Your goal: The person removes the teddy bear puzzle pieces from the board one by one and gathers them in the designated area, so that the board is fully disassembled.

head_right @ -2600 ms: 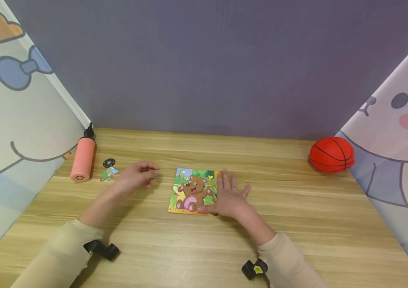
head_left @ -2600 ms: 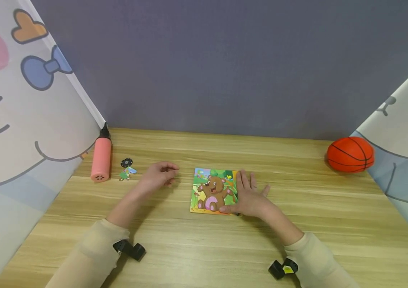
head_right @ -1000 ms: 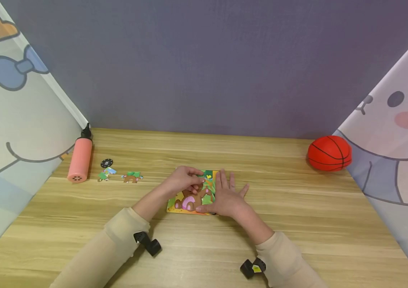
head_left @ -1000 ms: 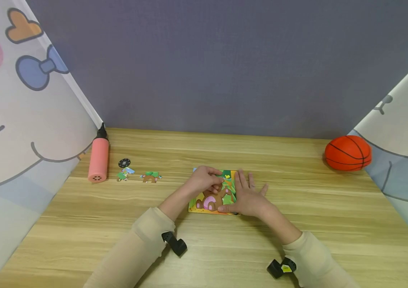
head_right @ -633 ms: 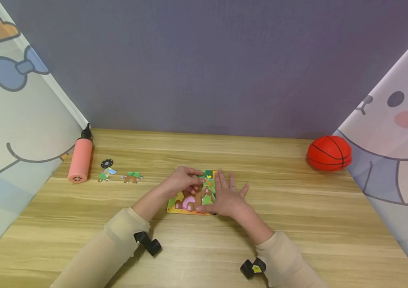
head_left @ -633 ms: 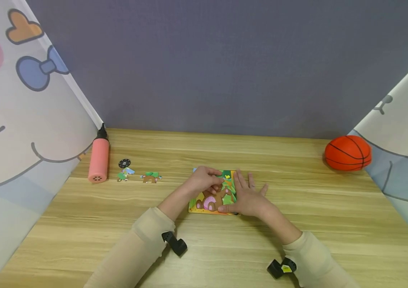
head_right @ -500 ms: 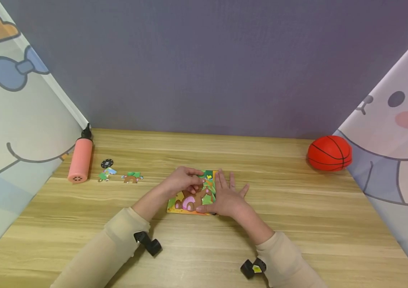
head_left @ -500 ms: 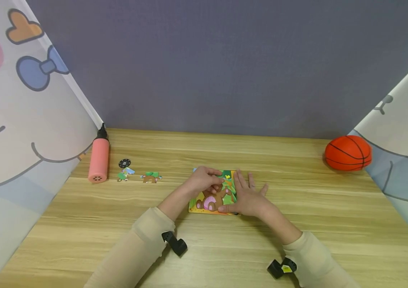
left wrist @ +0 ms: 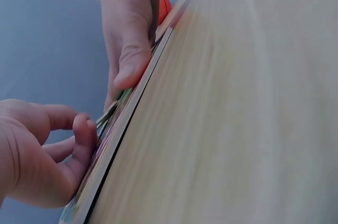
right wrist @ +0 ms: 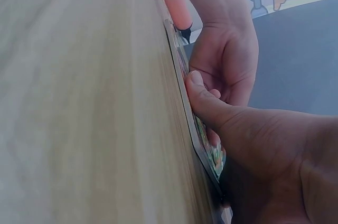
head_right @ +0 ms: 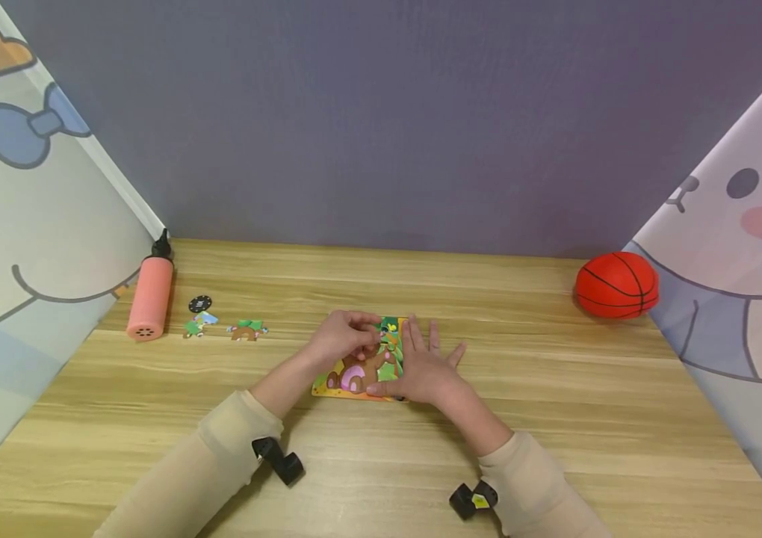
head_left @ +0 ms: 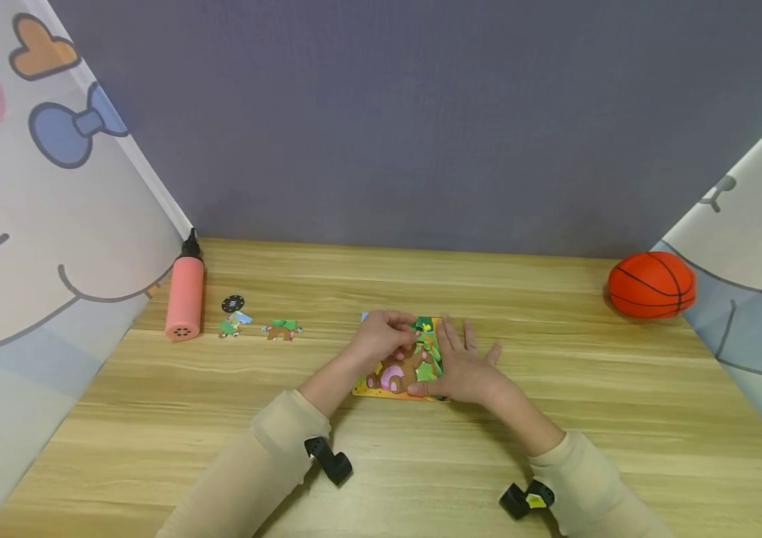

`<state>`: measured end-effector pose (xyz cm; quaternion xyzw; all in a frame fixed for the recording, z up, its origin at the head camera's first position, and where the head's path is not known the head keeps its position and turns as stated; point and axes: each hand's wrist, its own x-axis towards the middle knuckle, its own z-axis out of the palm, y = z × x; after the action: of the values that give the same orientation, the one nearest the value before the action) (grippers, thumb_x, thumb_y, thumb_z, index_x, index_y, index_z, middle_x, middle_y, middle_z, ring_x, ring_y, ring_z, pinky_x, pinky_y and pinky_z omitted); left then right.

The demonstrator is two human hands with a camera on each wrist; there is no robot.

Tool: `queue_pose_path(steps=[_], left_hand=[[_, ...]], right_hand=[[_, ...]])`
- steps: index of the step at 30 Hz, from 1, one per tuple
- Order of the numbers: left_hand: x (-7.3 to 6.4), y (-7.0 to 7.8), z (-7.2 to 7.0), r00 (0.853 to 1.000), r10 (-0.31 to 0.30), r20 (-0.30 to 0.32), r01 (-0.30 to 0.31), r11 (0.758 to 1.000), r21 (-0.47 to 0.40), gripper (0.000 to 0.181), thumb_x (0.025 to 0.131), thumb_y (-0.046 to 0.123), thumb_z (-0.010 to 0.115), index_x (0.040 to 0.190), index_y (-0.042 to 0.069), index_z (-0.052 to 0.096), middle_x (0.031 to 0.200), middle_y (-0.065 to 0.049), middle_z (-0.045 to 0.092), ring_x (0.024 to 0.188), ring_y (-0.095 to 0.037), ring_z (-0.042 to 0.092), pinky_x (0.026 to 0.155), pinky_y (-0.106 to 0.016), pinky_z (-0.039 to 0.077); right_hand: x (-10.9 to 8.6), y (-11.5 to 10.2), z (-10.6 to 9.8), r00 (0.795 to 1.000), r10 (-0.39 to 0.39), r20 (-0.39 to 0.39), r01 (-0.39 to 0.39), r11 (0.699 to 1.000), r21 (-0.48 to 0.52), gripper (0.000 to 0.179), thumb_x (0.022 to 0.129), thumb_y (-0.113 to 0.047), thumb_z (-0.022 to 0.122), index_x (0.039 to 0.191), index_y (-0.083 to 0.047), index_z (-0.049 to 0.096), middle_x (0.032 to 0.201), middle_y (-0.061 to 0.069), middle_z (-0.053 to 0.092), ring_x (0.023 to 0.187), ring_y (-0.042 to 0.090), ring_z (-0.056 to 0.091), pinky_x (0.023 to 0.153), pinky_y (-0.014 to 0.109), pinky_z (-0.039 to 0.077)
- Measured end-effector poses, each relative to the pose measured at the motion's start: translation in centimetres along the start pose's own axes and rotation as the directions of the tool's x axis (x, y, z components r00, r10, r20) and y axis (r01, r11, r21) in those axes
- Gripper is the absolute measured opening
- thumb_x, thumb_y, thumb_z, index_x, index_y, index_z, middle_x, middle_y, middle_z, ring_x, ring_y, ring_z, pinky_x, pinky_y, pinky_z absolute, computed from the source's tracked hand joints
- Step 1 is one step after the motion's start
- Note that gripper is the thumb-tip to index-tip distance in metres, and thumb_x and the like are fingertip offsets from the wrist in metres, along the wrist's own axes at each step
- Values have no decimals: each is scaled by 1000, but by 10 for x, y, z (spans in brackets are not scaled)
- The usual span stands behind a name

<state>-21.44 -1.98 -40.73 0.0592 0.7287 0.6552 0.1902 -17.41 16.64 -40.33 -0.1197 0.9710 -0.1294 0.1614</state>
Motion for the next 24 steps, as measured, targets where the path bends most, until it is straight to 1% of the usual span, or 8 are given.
queue_pose_path(steps=[2, 5, 9, 15, 19, 24], left_hand=[[0, -1, 3, 999, 24, -25, -24, 1000, 7, 36, 95, 1, 69, 130, -5, 63, 97, -14, 71, 61, -12, 61, 53, -20, 52], [0, -1, 7, 997, 52, -60, -51, 999, 17, 35, 93, -2, 69, 127, -6, 63, 97, -15, 73, 59, -12, 62, 52, -20, 53], [-1, -1, 11, 994, 59, -92, -57, 998, 21, 36, 91, -5, 69, 126, -4, 63, 96, -14, 73, 56, -11, 61, 51, -19, 52], [-1, -1, 12, 993, 65, -98, -64, 998, 16, 43, 90, -8, 68, 133, -4, 60, 98, -16, 73, 56, -11, 61, 51, -19, 53], [1, -2, 12, 994, 49, -97, -48, 999, 10, 41, 91, -4, 70, 131, -3, 62, 96, -14, 73, 57, -12, 63, 52, -21, 54], [3, -5, 7, 996, 21, -88, -25, 999, -36, 40, 92, -4, 71, 131, -3, 62, 94, -14, 73, 60, -13, 65, 55, -22, 56]], right_hand=[[0, 0, 0, 1000, -2, -3, 2, 1000, -1, 132, 76, -80, 65, 161, -2, 2, 168, 14, -7, 149, 48, -10, 96, 87, -6], [0, 0, 1, 1000, -4, -5, 4, 1000, -3, 131, 76, -80, 65, 161, -2, 3, 168, 14, -7, 149, 48, -10, 96, 88, -6], [1, 0, 1, 1000, -2, -2, 2, 1000, -12, 131, 76, -81, 64, 161, -1, 2, 168, 14, -8, 149, 48, -10, 95, 88, -6], [1, 0, 0, 1000, -2, -4, 2, 1000, -18, 132, 76, -82, 63, 161, -1, 2, 168, 14, -7, 149, 48, -10, 95, 88, -5], [1, 1, 0, 1000, -5, -7, 5, 1000, -19, 132, 76, -81, 64, 160, -1, 2, 167, 15, -7, 149, 48, -9, 95, 88, -5], [2, 1, 2, 1000, -3, -9, 3, 1000, -15, 133, 76, -81, 64, 160, 1, 1, 167, 16, -7, 149, 48, -10, 95, 88, -5]])
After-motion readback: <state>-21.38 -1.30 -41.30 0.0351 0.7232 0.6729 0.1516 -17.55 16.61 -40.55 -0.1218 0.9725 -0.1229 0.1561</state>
